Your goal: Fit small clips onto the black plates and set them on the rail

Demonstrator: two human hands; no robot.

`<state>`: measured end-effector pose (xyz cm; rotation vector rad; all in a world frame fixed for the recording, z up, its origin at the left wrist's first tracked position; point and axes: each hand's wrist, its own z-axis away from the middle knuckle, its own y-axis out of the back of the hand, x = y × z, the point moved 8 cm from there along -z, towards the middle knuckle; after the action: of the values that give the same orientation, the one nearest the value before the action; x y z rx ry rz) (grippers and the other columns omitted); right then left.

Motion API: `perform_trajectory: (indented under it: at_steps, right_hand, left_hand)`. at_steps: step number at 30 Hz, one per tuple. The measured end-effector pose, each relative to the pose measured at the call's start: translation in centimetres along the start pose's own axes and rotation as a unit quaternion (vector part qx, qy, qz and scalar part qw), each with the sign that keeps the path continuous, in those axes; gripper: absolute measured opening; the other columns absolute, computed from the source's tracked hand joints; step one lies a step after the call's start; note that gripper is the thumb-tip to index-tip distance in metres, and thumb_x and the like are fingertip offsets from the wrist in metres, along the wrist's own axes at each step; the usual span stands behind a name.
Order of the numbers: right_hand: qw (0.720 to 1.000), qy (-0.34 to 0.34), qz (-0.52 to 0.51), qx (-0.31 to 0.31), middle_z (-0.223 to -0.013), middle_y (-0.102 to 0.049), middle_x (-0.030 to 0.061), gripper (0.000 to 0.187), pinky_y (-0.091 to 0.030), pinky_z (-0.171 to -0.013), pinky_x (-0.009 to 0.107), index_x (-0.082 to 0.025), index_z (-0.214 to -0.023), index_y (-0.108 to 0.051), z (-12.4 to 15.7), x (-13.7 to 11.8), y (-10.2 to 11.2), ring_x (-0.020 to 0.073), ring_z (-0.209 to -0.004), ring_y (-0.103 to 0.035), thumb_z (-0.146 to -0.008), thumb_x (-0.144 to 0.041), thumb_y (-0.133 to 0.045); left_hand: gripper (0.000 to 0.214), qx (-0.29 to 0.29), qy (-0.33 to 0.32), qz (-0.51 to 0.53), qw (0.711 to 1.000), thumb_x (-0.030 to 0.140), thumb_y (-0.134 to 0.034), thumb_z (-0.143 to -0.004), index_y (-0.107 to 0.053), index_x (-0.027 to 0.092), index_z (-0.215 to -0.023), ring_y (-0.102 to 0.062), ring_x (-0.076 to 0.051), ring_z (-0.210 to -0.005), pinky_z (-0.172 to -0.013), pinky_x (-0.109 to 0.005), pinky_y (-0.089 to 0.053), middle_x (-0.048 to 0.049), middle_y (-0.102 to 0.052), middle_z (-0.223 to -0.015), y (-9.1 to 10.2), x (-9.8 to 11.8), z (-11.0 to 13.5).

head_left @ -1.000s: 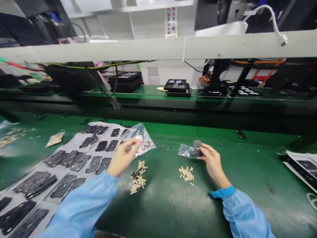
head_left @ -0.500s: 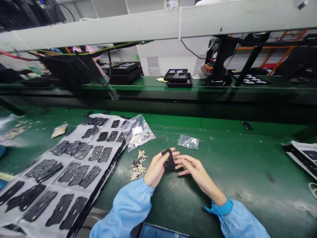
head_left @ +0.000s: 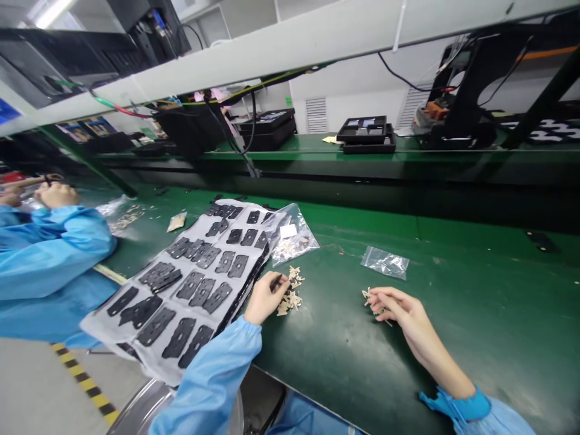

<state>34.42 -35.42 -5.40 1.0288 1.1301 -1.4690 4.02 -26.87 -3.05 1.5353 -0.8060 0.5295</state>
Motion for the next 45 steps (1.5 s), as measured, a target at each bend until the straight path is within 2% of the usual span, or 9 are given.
perform_trajectory:
  at_steps: [7,16,22,26,30,34,37,42,45]
  right_hand:
    - [1.0,0.003,0.002,0.018,-0.085,-0.065,0.0091,0.03,-0.051,-0.06,0.027,-0.016,-0.093,-0.066,0.0,0.1,0.7,0.0174,-0.071,-0.059,-0.079,-0.042,-0.061]
    - [1.0,-0.007,0.014,0.017,-0.085,-0.065,0.0088,0.03,-0.051,-0.059,0.026,-0.016,-0.092,-0.065,-0.2,0.4,0.7,0.0168,-0.071,-0.059,-0.079,-0.042,-0.06]
    - [1.0,-0.004,0.019,0.023,-0.084,-0.066,0.0092,0.031,-0.051,-0.059,0.026,-0.015,-0.092,-0.065,-0.4,0.6,1.1,0.0175,-0.071,-0.061,-0.079,-0.043,-0.06]
    - [0.999,-0.002,0.024,0.029,-0.084,-0.066,0.0102,0.033,-0.051,-0.059,0.028,-0.015,-0.091,-0.066,-0.4,0.3,1.2,0.0186,-0.069,-0.062,-0.077,-0.044,-0.062]
    - [0.999,0.001,0.035,0.033,-0.084,-0.067,0.0104,0.034,-0.052,-0.058,0.029,-0.015,-0.09,-0.066,-0.4,0.1,1.3,0.0192,-0.069,-0.062,-0.076,-0.046,-0.062]
    - [0.995,0.025,0.085,0.051,-0.078,-0.067,0.0093,0.036,-0.051,-0.054,0.028,-0.015,-0.086,-0.067,-0.4,-0.1,1.0,0.0183,-0.064,-0.061,-0.073,-0.049,-0.064]
    - [0.99,0.057,0.125,0.025,-0.077,-0.066,0.0075,0.032,-0.052,-0.051,0.026,-0.017,-0.085,-0.067,-0.8,-0.5,-2.4,0.0171,-0.063,-0.061,-0.074,-0.047,-0.061]
    - [0.986,0.096,0.082,-0.106,-0.098,-0.063,0.0062,0.028,-0.052,-0.048,0.024,-0.021,-0.095,-0.068,-2.7,-1.3,-13.0,0.0175,-0.071,-0.061,-0.073,-0.038,-0.062]
    - [0.987,0.085,0.055,-0.124,-0.083,-0.067,0.0037,0.023,-0.053,-0.051,0.026,-0.018,-0.088,-0.069,-4.6,-1.0,-16.7,0.0165,-0.064,-0.062,-0.072,-0.034,-0.063]
  left_hand:
    - [0.02,-0.044,-0.028,-0.051,0.997,0.036,-0.061,-0.074,-0.06,0.017,-0.069,-0.043,-0.01,-0.05,-0.051,-0.023,-0.036,0.0006,-0.055,-0.067,-1.7,-0.2,-0.9]
    - [0.027,-0.061,-0.072,-0.072,0.993,0.039,-0.05,-0.083,-0.064,0.018,-0.073,-0.053,-0.015,-0.063,-0.061,-0.026,-0.04,-0.0031,-0.058,-0.07,-0.6,1.2,-0.7]
    - [0.025,-0.051,-0.055,-0.039,0.996,0.039,-0.053,-0.081,-0.068,0.019,-0.087,-0.062,-0.019,-0.077,-0.072,-0.029,-0.047,-0.005,-0.068,-0.082,0.5,1.1,-0.9]
    - [0.028,-0.063,-0.029,-0.006,0.998,0.039,-0.056,-0.078,-0.066,0.017,-0.092,-0.064,-0.017,-0.066,-0.065,-0.027,-0.049,-0.0046,-0.07,-0.077,0.9,0.5,-0.9]
    - [0.027,-0.097,-0.024,0.017,0.995,0.039,-0.052,-0.081,-0.067,0.018,-0.082,-0.057,-0.013,-0.047,-0.052,-0.025,-0.046,-0.0035,-0.071,-0.073,0.9,1.1,-0.6]
    - [0.025,-0.112,-0.037,0.027,0.993,0.037,-0.052,-0.08,-0.068,0.019,-0.076,-0.061,-0.016,-0.057,-0.058,-0.025,-0.047,-0.0029,-0.07,-0.07,1.0,2.4,-0.2]
    - [0.024,-0.116,-0.046,0.034,0.992,0.036,-0.051,-0.082,-0.068,0.019,-0.08,-0.063,-0.017,-0.069,-0.066,-0.025,-0.048,-0.0029,-0.07,-0.075,0.7,3.3,0.1]
    - [0.022,-0.126,-0.066,0.052,0.988,0.032,-0.05,-0.083,-0.068,0.019,-0.085,-0.063,-0.018,-0.077,-0.071,-0.026,-0.047,-0.003,-0.07,-0.083,-0.1,4.4,0.8]
    - [0.021,-0.126,-0.072,0.071,0.987,0.03,-0.05,-0.083,-0.067,0.019,-0.086,-0.062,-0.017,-0.076,-0.07,-0.026,-0.046,-0.0033,-0.069,-0.084,0.1,4.3,1.2]
